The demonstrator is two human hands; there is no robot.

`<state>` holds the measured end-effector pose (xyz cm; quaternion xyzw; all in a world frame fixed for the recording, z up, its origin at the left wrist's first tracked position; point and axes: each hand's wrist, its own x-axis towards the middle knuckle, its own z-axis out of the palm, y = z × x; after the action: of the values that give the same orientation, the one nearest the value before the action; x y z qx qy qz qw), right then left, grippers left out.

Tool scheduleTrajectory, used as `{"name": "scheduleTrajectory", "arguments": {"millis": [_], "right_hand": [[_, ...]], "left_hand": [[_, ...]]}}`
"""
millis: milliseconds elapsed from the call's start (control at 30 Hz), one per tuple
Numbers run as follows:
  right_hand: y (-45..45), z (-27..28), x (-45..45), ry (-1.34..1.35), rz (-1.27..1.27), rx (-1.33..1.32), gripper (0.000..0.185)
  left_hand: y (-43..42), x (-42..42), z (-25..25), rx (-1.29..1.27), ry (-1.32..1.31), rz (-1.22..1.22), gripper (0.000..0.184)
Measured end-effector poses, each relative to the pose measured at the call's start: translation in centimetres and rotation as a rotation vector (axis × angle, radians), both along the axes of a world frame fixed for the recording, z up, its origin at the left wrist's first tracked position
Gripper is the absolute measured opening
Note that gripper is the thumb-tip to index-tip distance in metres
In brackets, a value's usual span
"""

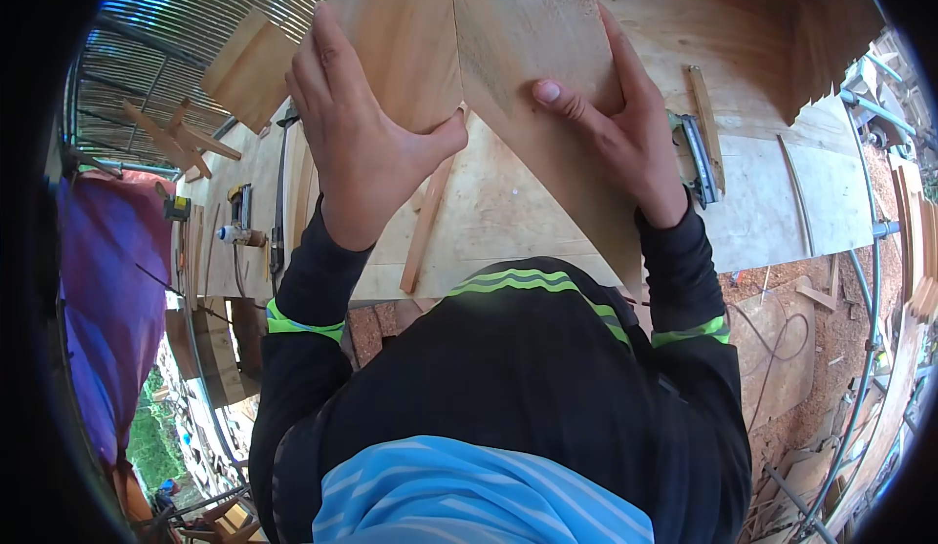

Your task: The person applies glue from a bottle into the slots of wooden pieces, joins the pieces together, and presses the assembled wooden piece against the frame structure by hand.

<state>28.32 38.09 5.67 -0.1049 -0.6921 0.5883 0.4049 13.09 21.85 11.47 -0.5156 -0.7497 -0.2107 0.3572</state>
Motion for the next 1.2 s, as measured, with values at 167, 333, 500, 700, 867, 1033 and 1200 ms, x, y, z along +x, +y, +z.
{"name": "scheduleTrajectory", "arguments": {"millis": [167,333,500,700,867,1033,1200], "right_hand": [[0.9,-1.7,-0.4,-0.063,0.006,0.027,0.074],[-0.5,-2.3,-0.2,-0.123,0.004,-0.017,0.077],[-3.8,-1.7,0.5,-0.119,-0.152,0.265,0.090],[-8.6,0.4,-0.4,0.067,-0.246,0.625,0.093],[-11.7,-0.9,-4.3,0.224,-0.269,0.681,0.080],[-14.8,-1.3,-3.3,0.373,-0.122,0.614,0.054],[-16.7,-2.5,-1.8,0.449,0.122,0.619,0.039]], "left_hand": [[0.2,0.2,-1.3,-0.020,-0.056,0.050,0.127],[-0.2,-0.5,-3.0,-0.027,-0.156,0.033,0.126],[-2.8,-1.2,-2.4,0.103,-0.406,-0.319,0.132],[-3.0,-1.4,0.8,0.876,-0.673,-0.675,0.104],[-2.0,-2.5,3.7,1.037,-0.628,-0.690,0.096],[-2.8,-3.4,3.5,1.037,-0.591,-0.693,0.088],[-3.7,-4.1,3.3,0.996,-0.563,-0.677,0.081]]}}
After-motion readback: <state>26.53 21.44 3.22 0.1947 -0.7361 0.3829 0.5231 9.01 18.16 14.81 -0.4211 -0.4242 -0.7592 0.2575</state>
